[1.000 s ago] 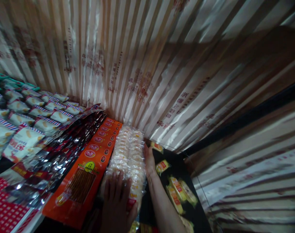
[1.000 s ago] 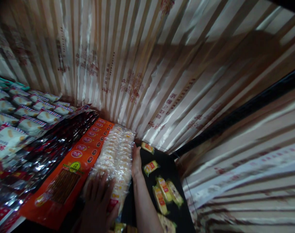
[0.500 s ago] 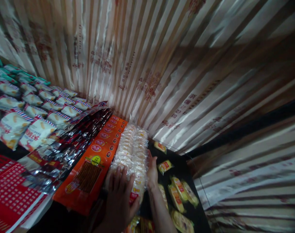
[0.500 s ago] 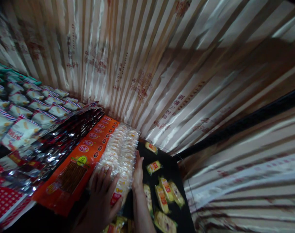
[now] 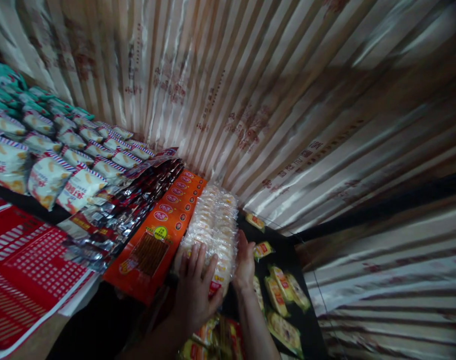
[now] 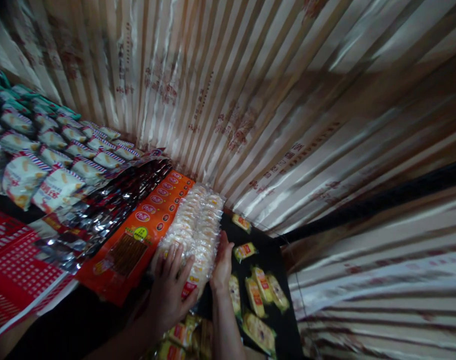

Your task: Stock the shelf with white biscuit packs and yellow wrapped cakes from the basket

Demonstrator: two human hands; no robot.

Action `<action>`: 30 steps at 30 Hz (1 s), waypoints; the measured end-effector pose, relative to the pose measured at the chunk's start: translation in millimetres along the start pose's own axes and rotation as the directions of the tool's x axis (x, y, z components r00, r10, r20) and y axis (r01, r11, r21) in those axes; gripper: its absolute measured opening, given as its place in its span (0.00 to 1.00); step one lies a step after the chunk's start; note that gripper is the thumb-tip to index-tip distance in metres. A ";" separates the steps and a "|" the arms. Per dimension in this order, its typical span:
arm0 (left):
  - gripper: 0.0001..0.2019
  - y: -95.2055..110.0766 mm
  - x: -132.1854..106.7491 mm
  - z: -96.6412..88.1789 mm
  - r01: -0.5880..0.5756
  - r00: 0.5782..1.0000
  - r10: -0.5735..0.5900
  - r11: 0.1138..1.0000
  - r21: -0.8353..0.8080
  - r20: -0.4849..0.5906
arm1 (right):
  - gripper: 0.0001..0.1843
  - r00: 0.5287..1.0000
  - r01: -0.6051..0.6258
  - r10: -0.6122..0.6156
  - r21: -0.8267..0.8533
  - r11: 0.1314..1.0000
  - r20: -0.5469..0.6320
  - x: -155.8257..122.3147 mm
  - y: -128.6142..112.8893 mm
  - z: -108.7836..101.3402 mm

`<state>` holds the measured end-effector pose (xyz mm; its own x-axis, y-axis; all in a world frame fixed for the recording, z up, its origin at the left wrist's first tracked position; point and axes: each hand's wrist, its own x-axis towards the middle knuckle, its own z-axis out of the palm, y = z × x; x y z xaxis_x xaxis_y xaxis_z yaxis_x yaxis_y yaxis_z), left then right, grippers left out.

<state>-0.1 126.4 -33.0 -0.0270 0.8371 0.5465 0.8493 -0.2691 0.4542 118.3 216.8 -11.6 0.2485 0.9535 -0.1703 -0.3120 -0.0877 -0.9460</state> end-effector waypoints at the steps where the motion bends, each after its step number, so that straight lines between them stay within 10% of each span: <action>1: 0.30 -0.4 0.2 -1.2 -0.007 1.000 0.007 1.000 0.008 0.000 | 0.34 0.999 0.025 -0.026 -0.015 1.000 -0.021 -3.9 -1.2 -1.0; 10: 0.30 -2.7 -5.6 -4.2 -0.035 0.999 0.034 0.999 0.024 0.041 | 0.34 0.969 0.196 -0.226 -0.245 0.950 -0.103 -64.7 28.8 -17.6; 19: 0.27 3.6 -4.8 -3.1 0.016 0.997 -0.018 1.000 0.024 0.071 | 0.34 0.949 0.194 -0.293 -0.522 0.830 -0.113 -65.8 35.1 -9.8; 30: 0.22 13.4 -26.0 -16.7 -0.109 0.992 0.107 0.994 -0.022 -0.065 | 0.25 0.887 0.352 -0.459 -0.728 0.589 0.058 -146.9 31.9 -74.0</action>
<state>3.2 93.1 -29.4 0.0296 0.7706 0.6367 0.8352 -0.3691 0.4078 139.7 52.7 -37.1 0.3101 0.9024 0.2992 0.5711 0.0748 -0.8175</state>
